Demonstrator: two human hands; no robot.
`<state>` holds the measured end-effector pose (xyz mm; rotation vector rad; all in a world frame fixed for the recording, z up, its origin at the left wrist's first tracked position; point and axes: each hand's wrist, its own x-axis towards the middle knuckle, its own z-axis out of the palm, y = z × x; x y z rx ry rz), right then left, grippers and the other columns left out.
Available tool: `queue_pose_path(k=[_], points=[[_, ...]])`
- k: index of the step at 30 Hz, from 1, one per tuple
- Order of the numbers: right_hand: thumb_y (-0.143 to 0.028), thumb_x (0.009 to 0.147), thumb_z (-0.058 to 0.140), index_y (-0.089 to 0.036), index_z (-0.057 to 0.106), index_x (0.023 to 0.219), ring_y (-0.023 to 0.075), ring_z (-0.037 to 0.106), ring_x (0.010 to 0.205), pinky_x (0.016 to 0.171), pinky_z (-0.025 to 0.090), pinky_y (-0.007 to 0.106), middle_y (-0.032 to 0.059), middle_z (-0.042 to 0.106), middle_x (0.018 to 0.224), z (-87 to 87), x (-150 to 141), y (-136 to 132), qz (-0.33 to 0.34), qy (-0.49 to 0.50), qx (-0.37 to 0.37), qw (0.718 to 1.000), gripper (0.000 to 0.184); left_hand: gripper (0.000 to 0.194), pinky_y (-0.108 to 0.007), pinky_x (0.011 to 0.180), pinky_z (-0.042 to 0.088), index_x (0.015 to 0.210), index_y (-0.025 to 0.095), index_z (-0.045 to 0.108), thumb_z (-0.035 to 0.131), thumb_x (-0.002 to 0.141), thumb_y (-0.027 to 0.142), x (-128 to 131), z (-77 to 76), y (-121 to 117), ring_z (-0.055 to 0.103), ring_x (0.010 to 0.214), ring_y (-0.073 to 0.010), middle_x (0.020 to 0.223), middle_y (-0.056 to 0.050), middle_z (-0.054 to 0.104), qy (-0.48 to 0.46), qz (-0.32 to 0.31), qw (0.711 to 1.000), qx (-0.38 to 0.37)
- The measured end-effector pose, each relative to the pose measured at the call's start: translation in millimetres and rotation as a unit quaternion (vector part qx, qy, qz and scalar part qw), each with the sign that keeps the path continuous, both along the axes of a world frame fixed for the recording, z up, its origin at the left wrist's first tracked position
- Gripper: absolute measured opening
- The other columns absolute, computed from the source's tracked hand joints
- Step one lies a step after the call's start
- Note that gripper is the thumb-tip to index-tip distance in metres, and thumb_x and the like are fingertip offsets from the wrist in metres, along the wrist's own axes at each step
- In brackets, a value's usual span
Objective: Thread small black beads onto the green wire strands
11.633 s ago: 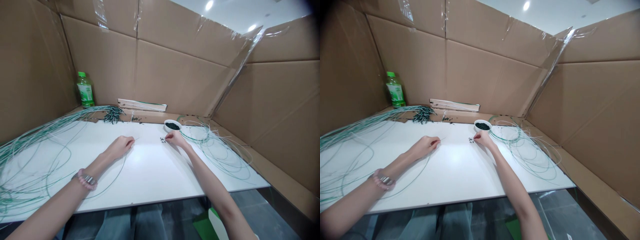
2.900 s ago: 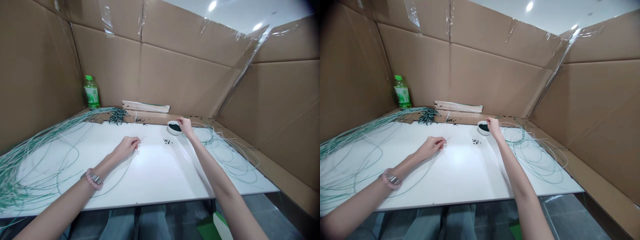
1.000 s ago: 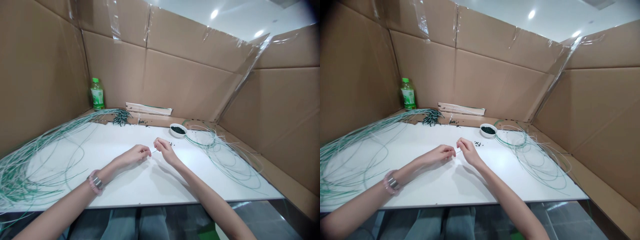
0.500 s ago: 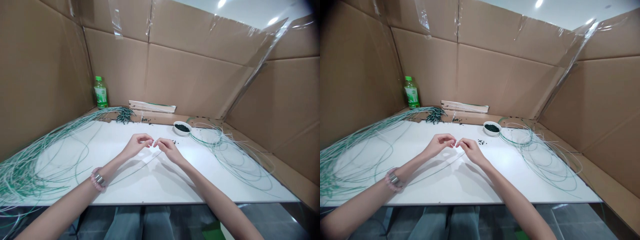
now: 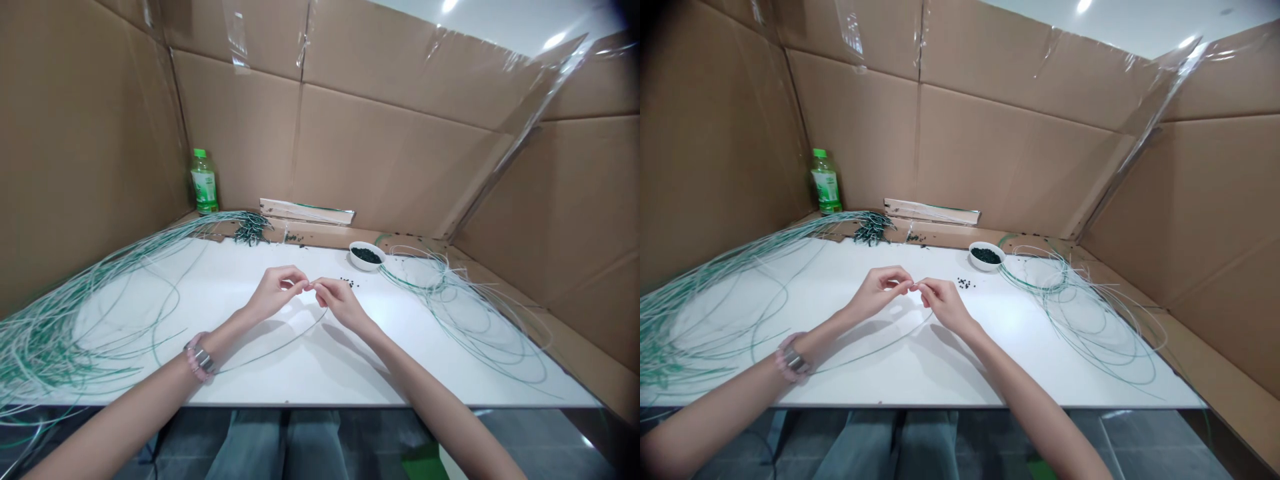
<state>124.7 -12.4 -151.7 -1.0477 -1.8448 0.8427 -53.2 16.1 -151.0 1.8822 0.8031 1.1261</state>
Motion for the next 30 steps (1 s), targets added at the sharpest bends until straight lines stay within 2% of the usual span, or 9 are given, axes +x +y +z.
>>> queue_pose_path(k=[5, 9, 14, 24, 30], points=[[-0.035, 0.09, 0.043, -0.019, 0.053, 0.093, 0.0099, 0.043, 0.05, 0.057, 0.035, 0.023, -0.0063, 0.049, 0.052, -0.1, -2, -3, -0.015, 0.002, 0.013, 1.0, 0.018, 0.02, -0.02, 0.061, 0.048, 0.074, 0.013, 0.062, 0.056, 0.081, 0.03, 0, 3.7, -3, 0.058, 0.071, -0.0126, 0.074, -0.005, 0.062, 0.022, 0.022, 0.997, 0.066], [-0.033, 0.089, 0.045, -0.022, 0.042, 0.086, 0.0115, 0.053, 0.057, 0.063, 0.041, 0.025, -0.0022, 0.063, 0.062, 0.0, -1, -3, -0.016, 0.016, 0.003, 1.0, 0.012, 0.019, -0.019, 0.061, 0.048, 0.074, 0.013, 0.062, 0.054, 0.082, 0.028, 0, 3.1, -3, 0.058, 0.07, -0.012, 0.074, -0.005, 0.061, 0.035, 0.02, 0.996, 0.077], [-0.034, 0.087, 0.05, -0.02, 0.046, 0.08, 0.0127, 0.058, 0.063, 0.063, 0.041, 0.025, 0.0022, 0.068, 0.068, 1.0, -2, -2, -0.01, 0.02, -0.007, 1.0, 0.015, 0.019, -0.02, 0.062, 0.048, 0.076, 0.013, 0.062, 0.054, 0.083, 0.029, 0, -0.5, -2, 0.058, 0.07, -0.0123, 0.074, -0.004, 0.062, 0.05, 0.008, 0.996, 0.077], [-0.037, 0.084, 0.054, -0.019, 0.049, 0.078, 0.011, 0.052, 0.055, 0.059, 0.04, 0.025, 0.0021, 0.067, 0.061, 1.6, -3, -1, 0.008, 0.047, -0.031, 0.998, 0.019, 0.021, -0.02, 0.062, 0.048, 0.076, 0.013, 0.064, 0.054, 0.084, 0.03, 0, -4.9, 0, 0.058, 0.068, -0.012, 0.075, -0.005, 0.064, 0.051, -0.009, 0.996, 0.066], [-0.039, 0.081, 0.057, -0.018, 0.05, 0.078, 0.0104, 0.05, 0.054, 0.058, 0.041, 0.024, 0.0031, 0.067, 0.062, 1.7, -3, -1, 0.012, 0.064, -0.048, 0.997, 0.022, 0.018, -0.02, 0.062, 0.048, 0.076, 0.013, 0.061, 0.052, 0.084, 0.027, 1, -8.9, 0, 0.059, 0.069, -0.0118, 0.074, -0.004, 0.063, 0.059, 0.004, 0.994, 0.091]])
